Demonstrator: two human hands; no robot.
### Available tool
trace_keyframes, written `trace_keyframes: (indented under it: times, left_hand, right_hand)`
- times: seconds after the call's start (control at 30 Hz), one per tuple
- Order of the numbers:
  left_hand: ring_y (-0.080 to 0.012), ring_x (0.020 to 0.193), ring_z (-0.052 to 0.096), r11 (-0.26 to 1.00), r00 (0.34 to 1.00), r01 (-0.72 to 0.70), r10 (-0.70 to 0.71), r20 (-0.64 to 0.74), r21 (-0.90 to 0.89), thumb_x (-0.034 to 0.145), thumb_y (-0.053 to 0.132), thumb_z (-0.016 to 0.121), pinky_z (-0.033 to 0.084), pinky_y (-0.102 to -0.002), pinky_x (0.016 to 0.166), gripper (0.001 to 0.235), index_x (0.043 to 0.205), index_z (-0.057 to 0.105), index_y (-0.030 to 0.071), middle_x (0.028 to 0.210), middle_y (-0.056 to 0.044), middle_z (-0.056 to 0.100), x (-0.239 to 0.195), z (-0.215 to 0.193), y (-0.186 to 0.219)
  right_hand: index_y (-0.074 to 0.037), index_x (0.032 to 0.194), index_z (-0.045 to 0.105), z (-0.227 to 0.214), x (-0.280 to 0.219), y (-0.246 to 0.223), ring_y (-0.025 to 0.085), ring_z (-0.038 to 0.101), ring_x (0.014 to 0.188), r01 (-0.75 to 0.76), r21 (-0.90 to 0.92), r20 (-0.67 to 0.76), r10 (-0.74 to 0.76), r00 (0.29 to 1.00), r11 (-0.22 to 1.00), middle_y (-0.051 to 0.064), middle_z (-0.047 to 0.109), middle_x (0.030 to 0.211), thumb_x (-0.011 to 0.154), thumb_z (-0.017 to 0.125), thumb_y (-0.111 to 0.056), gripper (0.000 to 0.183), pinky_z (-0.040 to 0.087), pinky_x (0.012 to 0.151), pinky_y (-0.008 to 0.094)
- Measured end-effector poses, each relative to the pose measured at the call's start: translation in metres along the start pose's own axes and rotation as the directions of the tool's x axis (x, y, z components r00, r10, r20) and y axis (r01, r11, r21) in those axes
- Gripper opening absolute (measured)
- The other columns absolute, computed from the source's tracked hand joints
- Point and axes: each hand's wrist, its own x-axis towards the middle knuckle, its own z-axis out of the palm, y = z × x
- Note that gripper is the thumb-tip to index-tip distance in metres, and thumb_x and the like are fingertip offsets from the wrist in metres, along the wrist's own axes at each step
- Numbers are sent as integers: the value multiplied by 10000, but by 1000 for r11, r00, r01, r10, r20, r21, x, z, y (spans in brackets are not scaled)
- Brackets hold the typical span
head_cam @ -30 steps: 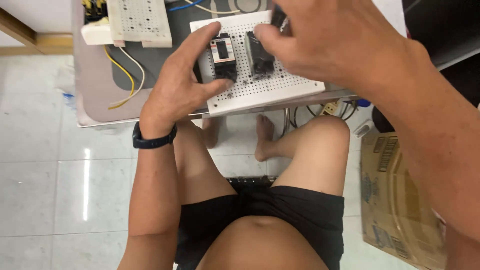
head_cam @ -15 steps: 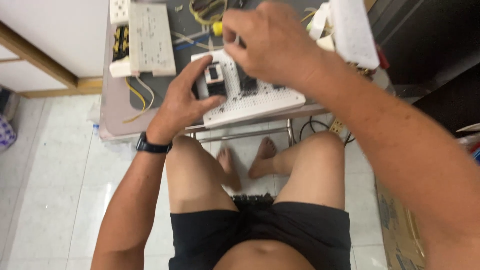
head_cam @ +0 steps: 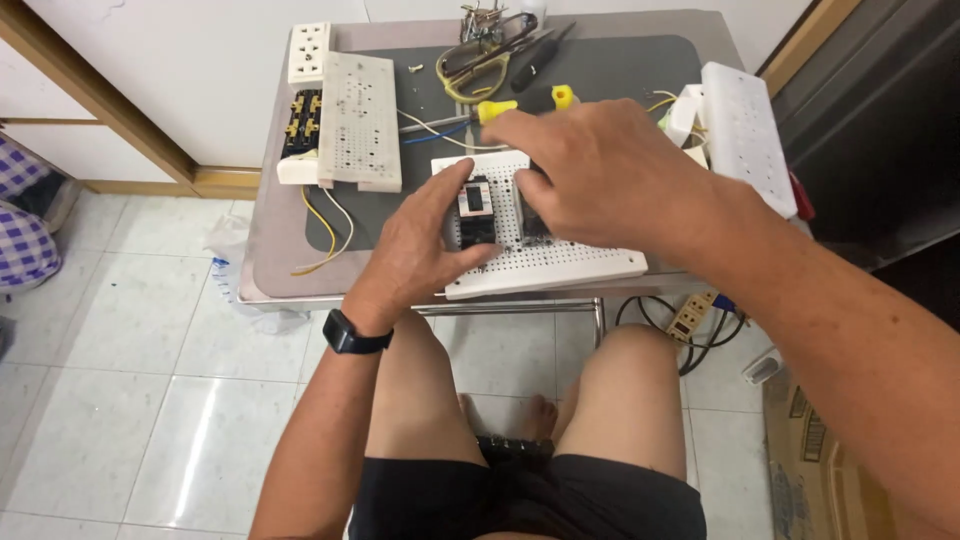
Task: The person uses a screwdriver to manipulate and adjust three black electrical components mounted on a white perforated board. The person holds the board steady with one hand while using the tool to tighten or loosen screws on the components.
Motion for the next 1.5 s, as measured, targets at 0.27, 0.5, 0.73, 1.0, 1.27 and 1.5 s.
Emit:
trace_keyframes:
  times: [0.27,0.5,0.73,1.0,1.27,1.5]
  left_hand:
    - [-371,1352,479,992,997,-74,76,-22,107,877,440,758,416,-458,1064,864,1488,283,57,1495,-194,443,-7,4,-2]
    - [-368,1365,462,999,1000,-1,2,-28,43,813,372,841,384,-464,1094,927,1484,286,55,1491,-200,449,-8,11,-8]
    - [-388,1231,542,1000,1000,26,-26,-11,-7,792,317,837,450,-470,979,911,1463,295,24,1384,-225,529,-5,3,3]
    - [-379,1261,517,998,997,60,-58,43,-32,813,368,789,434,-470,996,860,1447,327,15,1391,-218,517,-4,-3,7]
    - [-384,1240,502,992,987,123,-124,105,17,780,422,792,391,-484,1005,829,1431,386,109,1392,-181,526,-12,-7,6]
    - [-357,1338,475,997,997,61,-59,47,-43,846,384,770,364,-468,1078,790,1442,355,72,1442,-178,492,-12,-7,-3]
  right_hand:
    - [-53,1289,587,-8,-5,13,277,620,644,-25,189,121,2,993,982,104,683,874,840,573,-46,450,466,577,425]
    - [-67,1197,644,-9,-7,7,224,524,498,20,137,9,-21,1000,990,40,626,767,918,646,-124,285,406,530,379]
    - [-119,1144,696,9,-19,13,302,600,537,33,-124,-101,-46,994,992,77,620,621,989,692,-302,240,411,476,416]
    - [-106,1162,649,0,-21,3,272,574,488,-3,-18,-17,3,1000,1000,67,589,571,949,668,-210,238,413,441,408]
    - [-37,1198,622,-12,-8,-8,304,570,589,58,264,77,-81,994,963,82,635,755,888,539,-10,322,421,550,428]
    - [-101,1236,603,-19,7,-5,329,676,785,15,149,236,-51,970,989,86,697,922,831,561,-76,408,487,484,468]
